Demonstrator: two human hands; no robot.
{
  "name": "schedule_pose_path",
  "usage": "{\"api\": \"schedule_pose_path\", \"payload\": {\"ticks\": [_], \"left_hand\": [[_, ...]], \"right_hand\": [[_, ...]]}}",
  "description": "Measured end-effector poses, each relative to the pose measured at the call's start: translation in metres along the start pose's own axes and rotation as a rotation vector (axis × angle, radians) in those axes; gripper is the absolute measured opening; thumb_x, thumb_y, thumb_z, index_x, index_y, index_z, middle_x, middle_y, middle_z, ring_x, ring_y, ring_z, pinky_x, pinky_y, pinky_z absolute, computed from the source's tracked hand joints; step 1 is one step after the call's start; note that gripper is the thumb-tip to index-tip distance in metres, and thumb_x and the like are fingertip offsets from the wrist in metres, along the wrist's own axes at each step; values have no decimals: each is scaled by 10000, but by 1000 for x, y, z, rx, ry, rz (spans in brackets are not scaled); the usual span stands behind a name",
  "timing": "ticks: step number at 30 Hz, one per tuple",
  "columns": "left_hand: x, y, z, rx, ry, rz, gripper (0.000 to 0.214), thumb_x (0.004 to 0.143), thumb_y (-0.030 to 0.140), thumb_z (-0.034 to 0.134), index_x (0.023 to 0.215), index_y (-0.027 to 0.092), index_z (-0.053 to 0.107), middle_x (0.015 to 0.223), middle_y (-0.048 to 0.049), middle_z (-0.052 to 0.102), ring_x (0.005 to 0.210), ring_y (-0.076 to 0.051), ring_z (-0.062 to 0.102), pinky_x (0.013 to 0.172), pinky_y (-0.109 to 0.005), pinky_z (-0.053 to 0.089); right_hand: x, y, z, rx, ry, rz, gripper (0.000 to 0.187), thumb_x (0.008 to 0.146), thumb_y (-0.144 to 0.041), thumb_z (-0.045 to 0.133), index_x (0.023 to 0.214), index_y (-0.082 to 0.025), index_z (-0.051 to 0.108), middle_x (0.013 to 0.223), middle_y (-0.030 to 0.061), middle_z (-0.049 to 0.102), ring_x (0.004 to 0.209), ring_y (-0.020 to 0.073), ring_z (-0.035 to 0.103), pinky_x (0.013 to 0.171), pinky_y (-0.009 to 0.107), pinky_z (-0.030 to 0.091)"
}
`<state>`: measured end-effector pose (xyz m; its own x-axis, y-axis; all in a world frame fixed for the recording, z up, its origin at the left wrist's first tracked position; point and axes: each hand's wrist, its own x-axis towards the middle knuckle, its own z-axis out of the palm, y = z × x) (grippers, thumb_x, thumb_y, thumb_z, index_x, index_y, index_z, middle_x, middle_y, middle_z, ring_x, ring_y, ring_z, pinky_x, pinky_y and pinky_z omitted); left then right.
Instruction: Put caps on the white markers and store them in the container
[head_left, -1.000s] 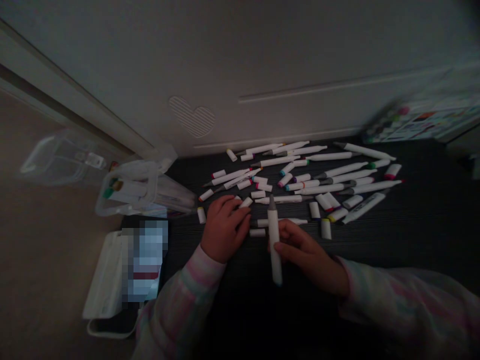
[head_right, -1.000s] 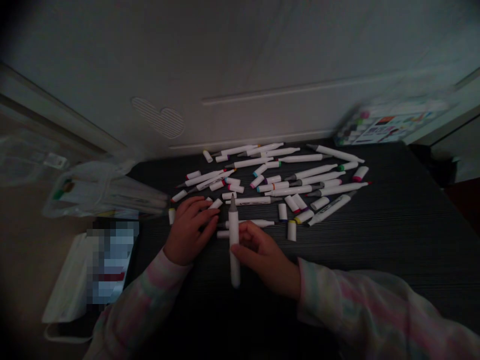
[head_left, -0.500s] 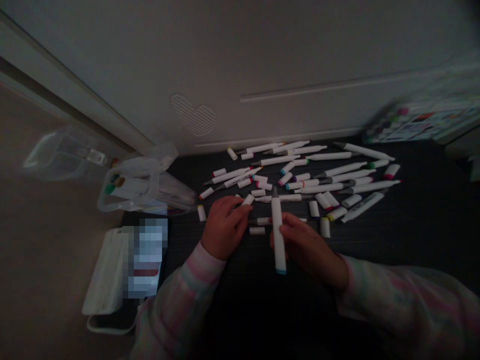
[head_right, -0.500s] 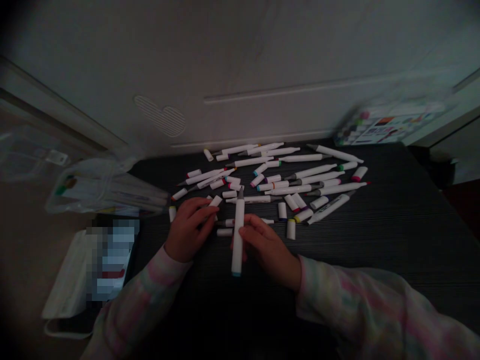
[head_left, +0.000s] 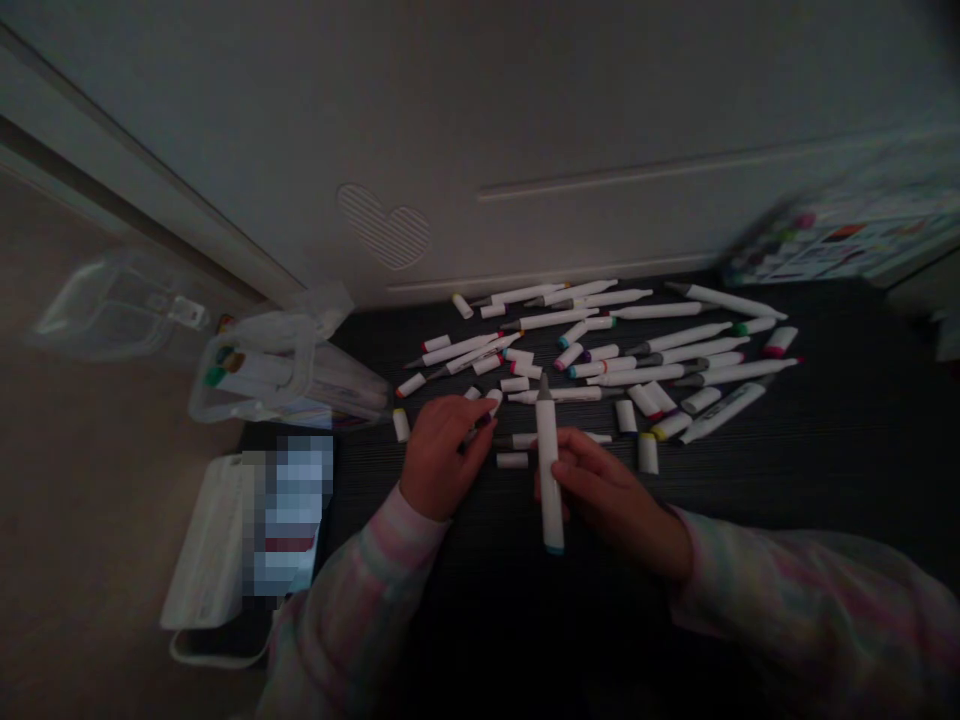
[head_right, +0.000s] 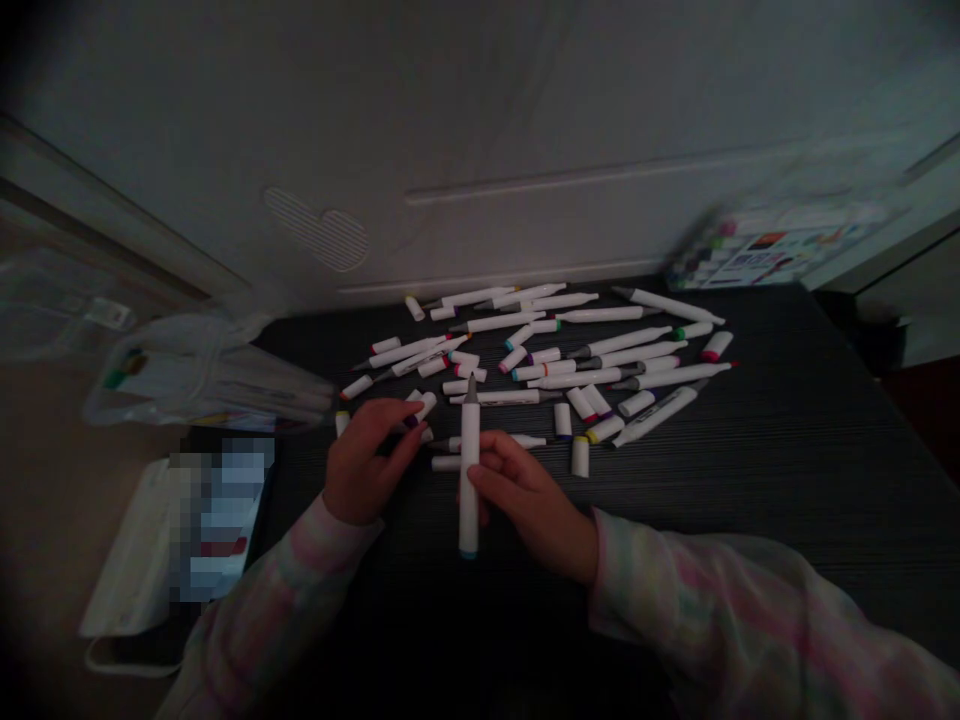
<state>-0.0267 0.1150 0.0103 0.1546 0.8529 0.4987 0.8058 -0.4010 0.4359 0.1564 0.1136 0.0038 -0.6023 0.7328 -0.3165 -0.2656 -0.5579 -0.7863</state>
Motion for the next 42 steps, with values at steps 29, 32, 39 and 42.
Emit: {"api": "schedule_pose_path", "payload": {"ticks": [29, 32, 39, 42], "left_hand": [[0, -2, 5, 23, -107, 26, 142, 767, 176, 539, 904, 166, 574, 851, -50, 622, 857, -170, 545, 776, -328, 452], [0, -2, 4, 40, -95, 35, 160, 759, 172, 550, 918, 155, 564, 848, -50, 634, 863, -171, 553, 783, -329, 444], [1, -1, 3, 49, -87, 67, 145, 753, 180, 558, 896, 153, 563, 832, -46, 649, 852, -167, 567, 776, -320, 443], [1, -1, 3, 60, -87, 73, 160, 751, 187, 564, 907, 154, 560, 836, -45, 649, 853, -166, 567, 770, -315, 442]], "right_hand": [[-1, -4, 2, -74, -28, 3, 207, 776, -319, 548, 908, -179, 472, 642, -35, 519, 500, 72, 445, 477, 215, 341], [-1, -3, 2, -65, -37, 3, 207, 778, -316, 548, 904, -175, 462, 644, -36, 521, 495, 67, 442, 474, 210, 332], [-1, -1, 1, -77, -37, -2, 192, 784, -304, 543, 909, -181, 464, 642, -39, 521, 504, 68, 445, 496, 213, 337], [-1, -2, 1, -72, -35, -4, 194, 785, -305, 542, 909, -178, 463, 646, -38, 521, 501, 64, 445, 489, 209, 336]]}}
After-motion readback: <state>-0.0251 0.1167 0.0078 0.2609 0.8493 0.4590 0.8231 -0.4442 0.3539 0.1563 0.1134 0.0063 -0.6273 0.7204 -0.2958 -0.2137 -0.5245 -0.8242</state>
